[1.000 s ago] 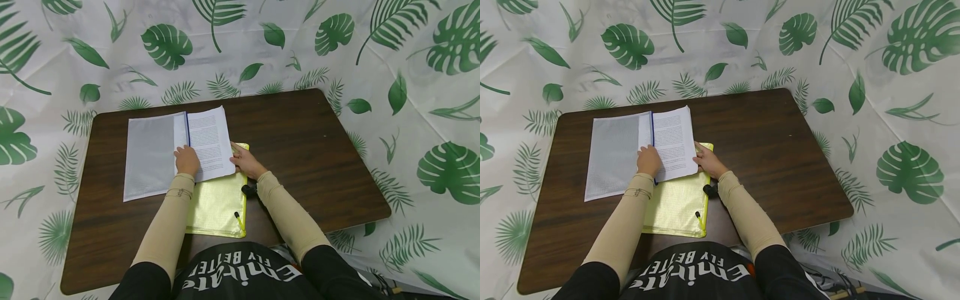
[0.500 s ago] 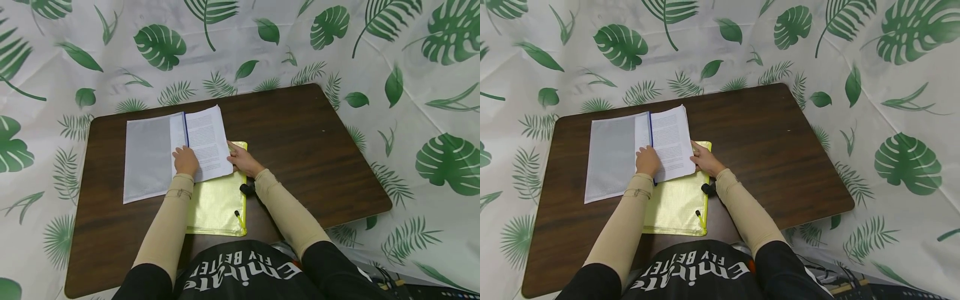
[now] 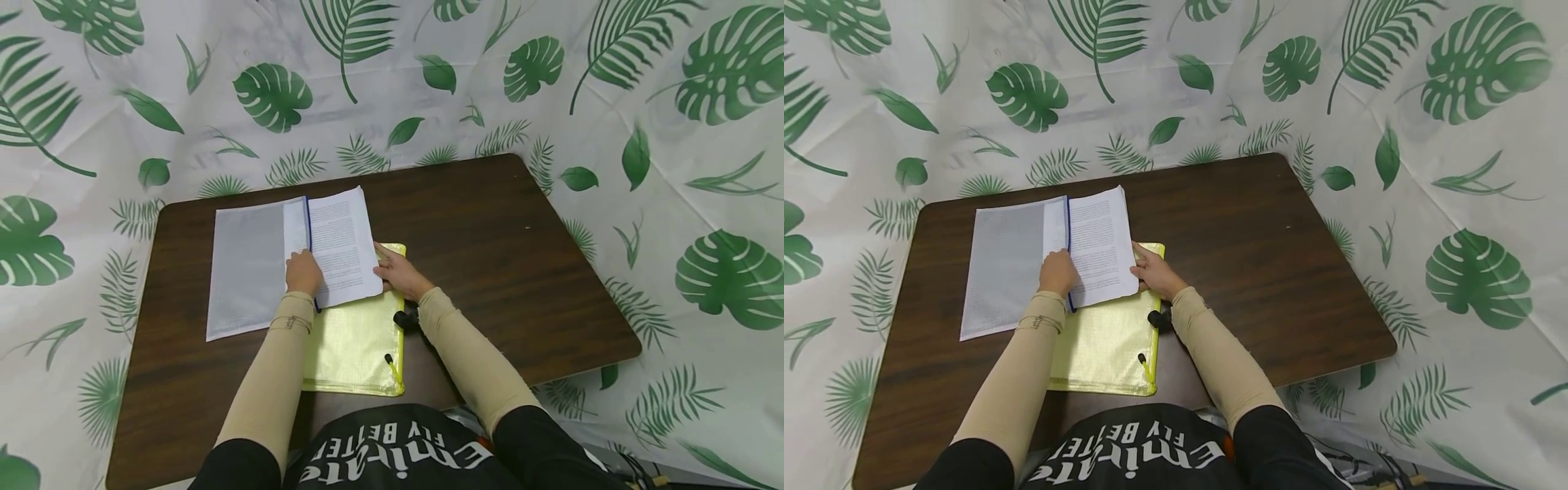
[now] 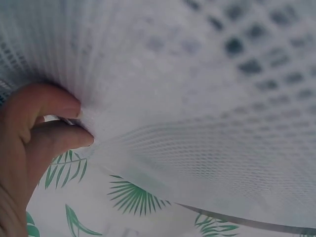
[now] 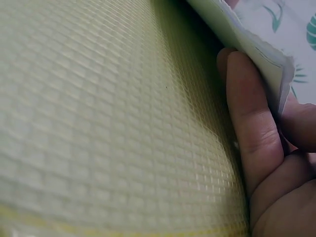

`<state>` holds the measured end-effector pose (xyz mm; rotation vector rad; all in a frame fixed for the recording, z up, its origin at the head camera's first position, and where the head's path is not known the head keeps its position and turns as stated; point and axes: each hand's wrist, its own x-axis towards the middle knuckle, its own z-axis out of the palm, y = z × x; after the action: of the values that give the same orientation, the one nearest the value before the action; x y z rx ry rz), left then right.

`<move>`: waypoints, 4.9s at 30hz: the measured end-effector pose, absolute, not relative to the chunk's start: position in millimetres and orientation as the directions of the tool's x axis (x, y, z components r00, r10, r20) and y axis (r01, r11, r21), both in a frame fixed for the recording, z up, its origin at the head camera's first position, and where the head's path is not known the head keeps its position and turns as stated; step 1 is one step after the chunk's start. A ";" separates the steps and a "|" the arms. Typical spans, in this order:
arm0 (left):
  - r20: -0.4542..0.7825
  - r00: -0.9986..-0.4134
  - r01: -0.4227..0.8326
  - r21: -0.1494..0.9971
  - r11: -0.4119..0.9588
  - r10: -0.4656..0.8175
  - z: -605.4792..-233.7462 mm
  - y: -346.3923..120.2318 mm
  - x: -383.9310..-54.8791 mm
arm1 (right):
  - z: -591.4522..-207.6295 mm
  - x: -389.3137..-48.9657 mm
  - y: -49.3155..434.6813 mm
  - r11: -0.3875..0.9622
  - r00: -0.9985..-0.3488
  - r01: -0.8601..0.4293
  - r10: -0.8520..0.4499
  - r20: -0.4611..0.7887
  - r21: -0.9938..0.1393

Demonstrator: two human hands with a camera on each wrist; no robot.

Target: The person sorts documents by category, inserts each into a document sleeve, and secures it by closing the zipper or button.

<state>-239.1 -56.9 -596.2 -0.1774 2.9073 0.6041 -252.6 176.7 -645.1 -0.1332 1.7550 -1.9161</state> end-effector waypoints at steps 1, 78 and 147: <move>-0.191 -0.979 -0.148 0.384 0.912 -0.079 -597.6 -56.7 -238.5 | -646.5 -251.7 176.5 -0.010 -0.853 0.315 -0.442 -0.279 -0.949; -0.196 -0.971 -0.213 0.435 0.875 -0.139 -603.5 -51.5 -240.6 | -644.1 -246.6 157.7 0.051 -0.882 0.253 -0.398 -0.252 -0.966; -0.173 -0.976 -0.198 0.448 0.872 -0.133 -601.2 -50.4 -239.0 | -645.3 -245.4 145.4 0.143 -0.903 0.211 -0.350 -0.248 -0.967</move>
<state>-239.0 -50.4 -601.2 -0.2580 2.9057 0.7173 -245.4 145.4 -645.3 -0.1334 2.0102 -1.8111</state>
